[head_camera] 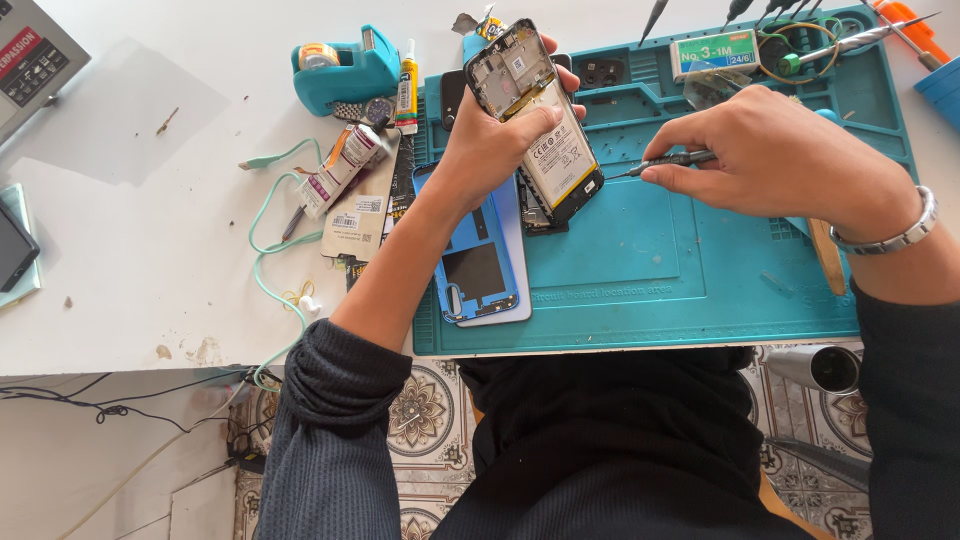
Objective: The person removes the back cover from a smartphone, then uses a screwdriver to unscrew screws from the phone's internal frame while holding the phone. They use a spudger and tweezers to pry and work on the exposed internals, turning the phone to reach different sides.
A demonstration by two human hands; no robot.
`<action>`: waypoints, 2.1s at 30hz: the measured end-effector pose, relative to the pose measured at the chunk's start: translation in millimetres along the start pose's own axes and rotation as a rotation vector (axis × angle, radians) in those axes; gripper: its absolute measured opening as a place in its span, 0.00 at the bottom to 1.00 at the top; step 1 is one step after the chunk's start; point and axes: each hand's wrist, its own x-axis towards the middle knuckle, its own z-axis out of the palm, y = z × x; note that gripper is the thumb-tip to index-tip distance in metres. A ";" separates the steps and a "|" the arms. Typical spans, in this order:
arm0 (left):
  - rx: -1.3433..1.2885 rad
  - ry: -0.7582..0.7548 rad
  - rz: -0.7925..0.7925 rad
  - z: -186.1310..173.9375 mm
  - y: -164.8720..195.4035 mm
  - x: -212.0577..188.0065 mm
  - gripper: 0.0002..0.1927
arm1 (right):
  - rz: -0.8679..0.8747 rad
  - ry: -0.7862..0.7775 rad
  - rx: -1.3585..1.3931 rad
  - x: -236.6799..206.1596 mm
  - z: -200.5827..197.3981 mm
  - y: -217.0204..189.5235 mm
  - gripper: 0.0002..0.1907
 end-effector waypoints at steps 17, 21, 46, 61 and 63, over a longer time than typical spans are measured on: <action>-0.032 0.041 -0.028 0.5 -5.3 0.4 0.26 | -0.060 0.128 0.017 -1.3 12.4 -2.5 0.16; -0.033 0.054 -0.058 -1.3 -4.4 1.9 0.26 | -0.068 0.113 0.079 -2.4 6.1 -8.6 0.16; -0.042 0.055 -0.064 0.3 -1.0 0.6 0.27 | 0.123 0.006 -0.024 -7.4 -3.9 -23.6 0.23; -0.058 0.062 -0.072 0.9 -0.2 0.1 0.27 | 0.003 0.098 0.022 -4.5 7.2 -10.8 0.20; -0.057 0.065 -0.075 1.3 0.3 0.6 0.26 | 0.021 0.096 0.011 -4.1 8.0 -11.0 0.20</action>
